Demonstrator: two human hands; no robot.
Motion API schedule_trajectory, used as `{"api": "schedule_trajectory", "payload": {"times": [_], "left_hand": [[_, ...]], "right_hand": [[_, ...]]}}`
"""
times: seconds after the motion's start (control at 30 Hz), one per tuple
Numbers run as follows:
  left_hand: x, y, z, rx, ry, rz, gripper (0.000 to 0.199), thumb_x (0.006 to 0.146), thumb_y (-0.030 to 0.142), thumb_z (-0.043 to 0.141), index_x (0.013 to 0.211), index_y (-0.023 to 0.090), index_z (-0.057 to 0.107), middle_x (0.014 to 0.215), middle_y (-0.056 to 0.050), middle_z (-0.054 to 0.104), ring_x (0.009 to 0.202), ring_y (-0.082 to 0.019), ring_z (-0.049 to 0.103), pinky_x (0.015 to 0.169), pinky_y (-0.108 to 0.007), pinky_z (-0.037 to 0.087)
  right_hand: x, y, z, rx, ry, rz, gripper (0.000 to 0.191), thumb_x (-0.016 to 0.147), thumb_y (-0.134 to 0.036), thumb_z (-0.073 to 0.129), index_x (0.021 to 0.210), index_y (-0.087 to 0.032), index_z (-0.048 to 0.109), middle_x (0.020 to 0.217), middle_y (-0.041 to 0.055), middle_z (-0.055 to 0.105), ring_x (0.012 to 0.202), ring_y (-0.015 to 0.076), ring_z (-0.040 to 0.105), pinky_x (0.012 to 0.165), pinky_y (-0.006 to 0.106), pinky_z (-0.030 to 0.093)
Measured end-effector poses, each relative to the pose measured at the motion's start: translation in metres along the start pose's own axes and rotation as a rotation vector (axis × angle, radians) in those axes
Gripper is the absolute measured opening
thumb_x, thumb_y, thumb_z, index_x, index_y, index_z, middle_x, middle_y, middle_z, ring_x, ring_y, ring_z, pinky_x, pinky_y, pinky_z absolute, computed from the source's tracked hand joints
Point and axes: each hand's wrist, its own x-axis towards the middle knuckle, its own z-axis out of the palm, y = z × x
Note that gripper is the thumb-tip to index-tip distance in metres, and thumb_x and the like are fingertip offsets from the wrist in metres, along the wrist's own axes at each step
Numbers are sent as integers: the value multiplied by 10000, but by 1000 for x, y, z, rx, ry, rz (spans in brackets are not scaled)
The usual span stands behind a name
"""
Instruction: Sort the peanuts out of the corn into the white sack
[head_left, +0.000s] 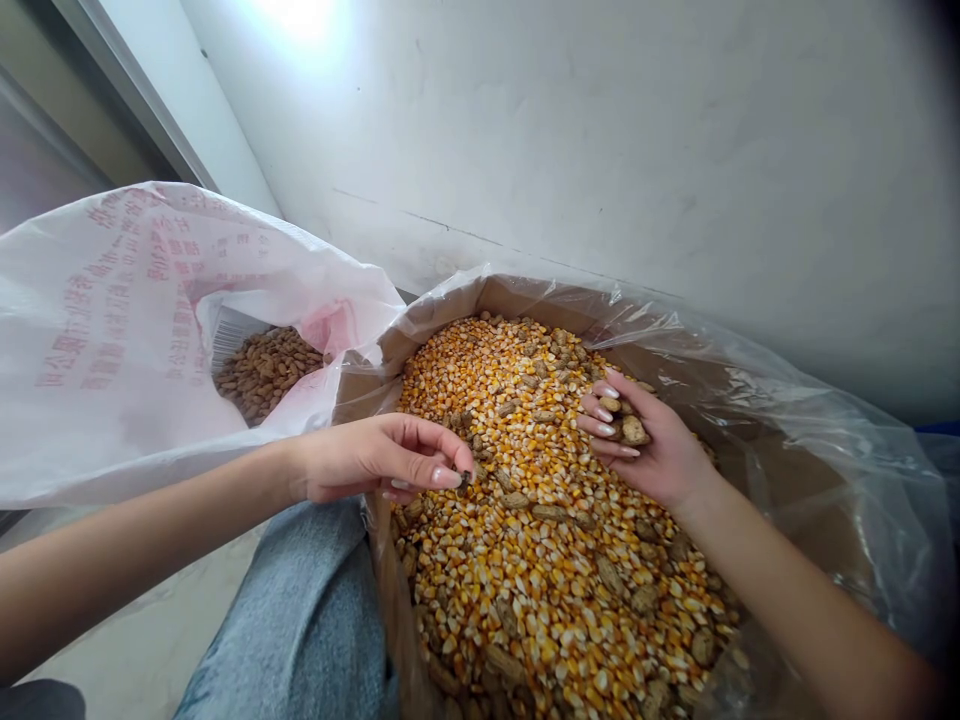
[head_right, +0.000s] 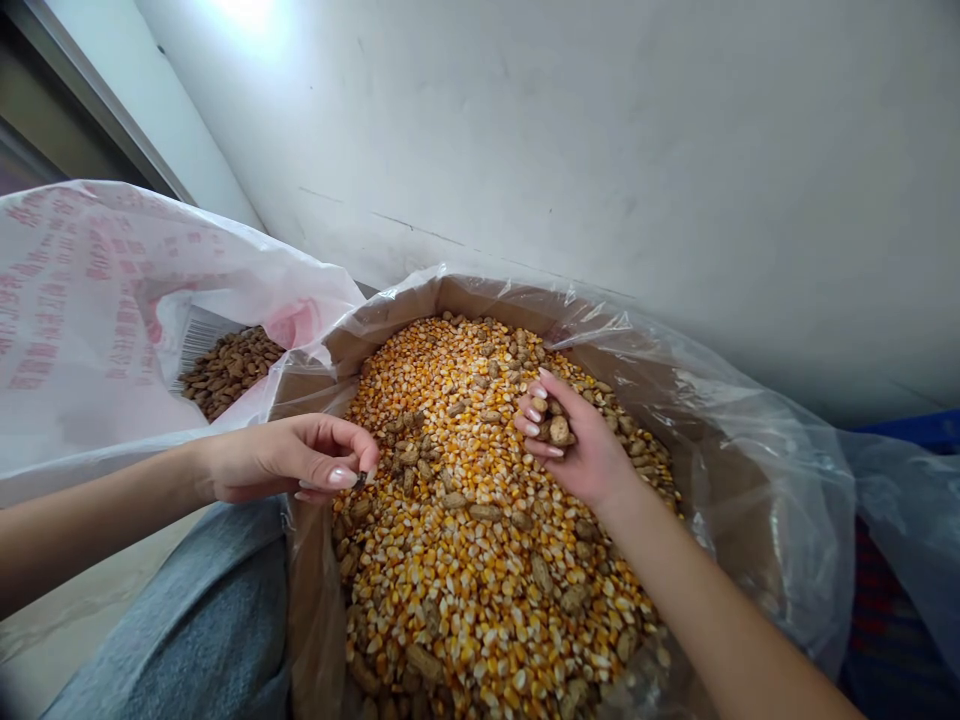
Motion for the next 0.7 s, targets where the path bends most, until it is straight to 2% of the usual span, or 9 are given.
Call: {"api": "schedule_trajectory", "payload": {"times": [0.4, 0.57, 0.63, 0.7], "left_hand": [[-1, 0, -1, 17, 10, -6, 139, 657, 217, 628, 769, 152, 579, 565, 54, 402, 477, -28, 282, 419, -178, 205], [1, -3, 1, 110, 31, 13, 188, 667, 275, 610, 807, 157, 566, 554, 58, 376, 468, -28, 270, 430, -176, 230], [-6, 3, -3, 265, 136, 38, 236, 681, 329, 585, 845, 161, 559, 563, 53, 391, 468, -32, 288, 436, -176, 253], [-23, 16, -12, 532, 382, 99, 286, 699, 374, 550, 889, 160, 552, 590, 40, 423, 493, -45, 339, 465, -181, 295]], "right_hand": [[0, 1, 1, -48, 18, 4, 208, 701, -276, 555, 596, -182, 402, 524, -45, 350, 412, 44, 353, 251, 84, 225], [-1, 1, 2, -55, 34, 5, 212, 698, -275, 559, 589, -182, 403, 522, -42, 355, 413, 44, 350, 250, 88, 228], [-1, 0, 3, -55, 38, -1, 211, 705, -277, 554, 589, -182, 405, 522, -41, 352, 412, 43, 348, 250, 86, 230], [-1, 0, 4, -62, 42, -9, 209, 715, -282, 543, 590, -184, 407, 518, -40, 343, 407, 42, 336, 249, 86, 231]]}}
